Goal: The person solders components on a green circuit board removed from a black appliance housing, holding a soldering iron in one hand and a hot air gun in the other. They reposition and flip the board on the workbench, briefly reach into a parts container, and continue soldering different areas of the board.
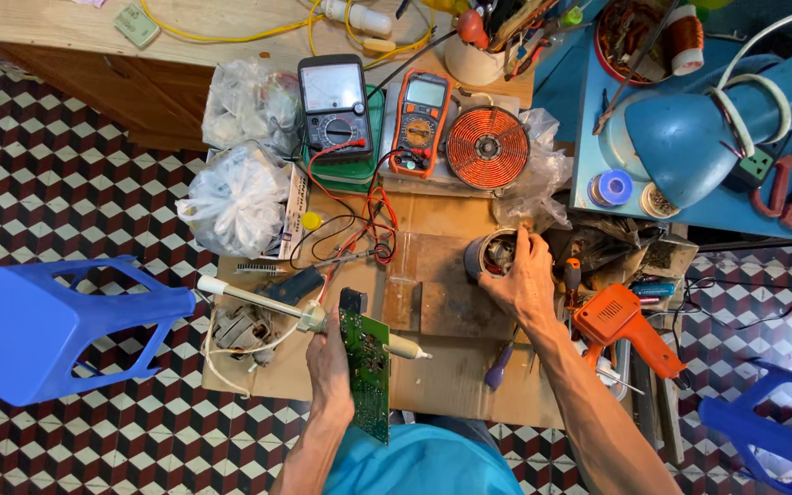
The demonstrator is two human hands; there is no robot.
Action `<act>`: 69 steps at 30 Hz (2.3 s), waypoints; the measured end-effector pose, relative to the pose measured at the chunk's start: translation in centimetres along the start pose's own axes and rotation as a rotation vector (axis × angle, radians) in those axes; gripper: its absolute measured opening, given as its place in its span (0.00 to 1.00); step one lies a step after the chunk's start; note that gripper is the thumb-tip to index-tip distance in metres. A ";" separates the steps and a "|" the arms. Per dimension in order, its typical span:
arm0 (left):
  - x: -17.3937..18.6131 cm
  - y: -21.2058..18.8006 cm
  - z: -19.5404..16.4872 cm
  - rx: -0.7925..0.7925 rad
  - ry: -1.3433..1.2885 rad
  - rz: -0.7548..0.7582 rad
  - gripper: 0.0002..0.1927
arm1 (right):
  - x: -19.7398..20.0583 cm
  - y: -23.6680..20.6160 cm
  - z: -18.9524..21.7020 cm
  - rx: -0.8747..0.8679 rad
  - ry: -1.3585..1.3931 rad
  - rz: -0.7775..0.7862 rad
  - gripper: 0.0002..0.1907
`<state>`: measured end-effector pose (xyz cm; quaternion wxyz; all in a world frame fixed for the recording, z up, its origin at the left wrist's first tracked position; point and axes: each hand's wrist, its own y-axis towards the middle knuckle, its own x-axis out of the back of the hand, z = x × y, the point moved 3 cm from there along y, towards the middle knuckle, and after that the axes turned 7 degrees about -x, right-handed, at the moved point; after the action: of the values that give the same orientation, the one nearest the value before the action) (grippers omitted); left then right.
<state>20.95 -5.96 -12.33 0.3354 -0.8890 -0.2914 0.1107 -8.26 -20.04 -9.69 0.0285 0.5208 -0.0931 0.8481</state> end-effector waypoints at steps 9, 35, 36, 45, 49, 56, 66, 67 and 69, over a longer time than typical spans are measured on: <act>0.0 1.1 -1.3 0.024 0.021 0.040 0.27 | 1.3 -2.9 -1.2 -0.022 0.041 -0.030 0.59; 0.0 3.3 -5.8 0.019 0.019 0.063 0.30 | 4.8 -6.7 2.9 0.387 -0.319 0.192 0.63; -0.1 3.3 -6.2 -0.024 0.035 0.062 0.30 | 5.3 -4.7 2.7 0.389 -0.359 0.154 0.64; -11.4 -1.3 -6.4 -0.229 0.283 0.339 0.29 | 5.6 -1.0 1.5 0.508 -0.175 0.086 0.57; -20.6 -2.6 -7.7 -0.453 0.747 0.390 0.29 | 8.0 -4.2 -2.8 0.197 0.169 -0.160 0.41; -29.1 -5.4 -8.3 -0.744 0.838 0.544 0.29 | 8.2 -8.3 -9.6 -0.404 0.746 -0.007 0.21; -28.8 -4.7 -7.1 -0.696 0.845 0.427 0.32 | 6.7 -3.2 -8.5 -0.373 1.332 0.339 0.15; -28.0 -4.3 -7.5 -0.671 0.920 0.399 0.33 | 6.8 -3.1 -8.7 -0.374 1.348 0.332 0.15; -26.0 -3.3 -9.4 -0.667 1.023 0.274 0.34 | 6.6 -3.0 -9.3 -0.386 1.381 0.327 0.15</act>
<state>2.23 -24.40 -3.08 0.1199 -0.9155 0.0039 -0.3840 -19.03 -15.70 -7.51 0.0451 -0.1669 -0.2780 0.9449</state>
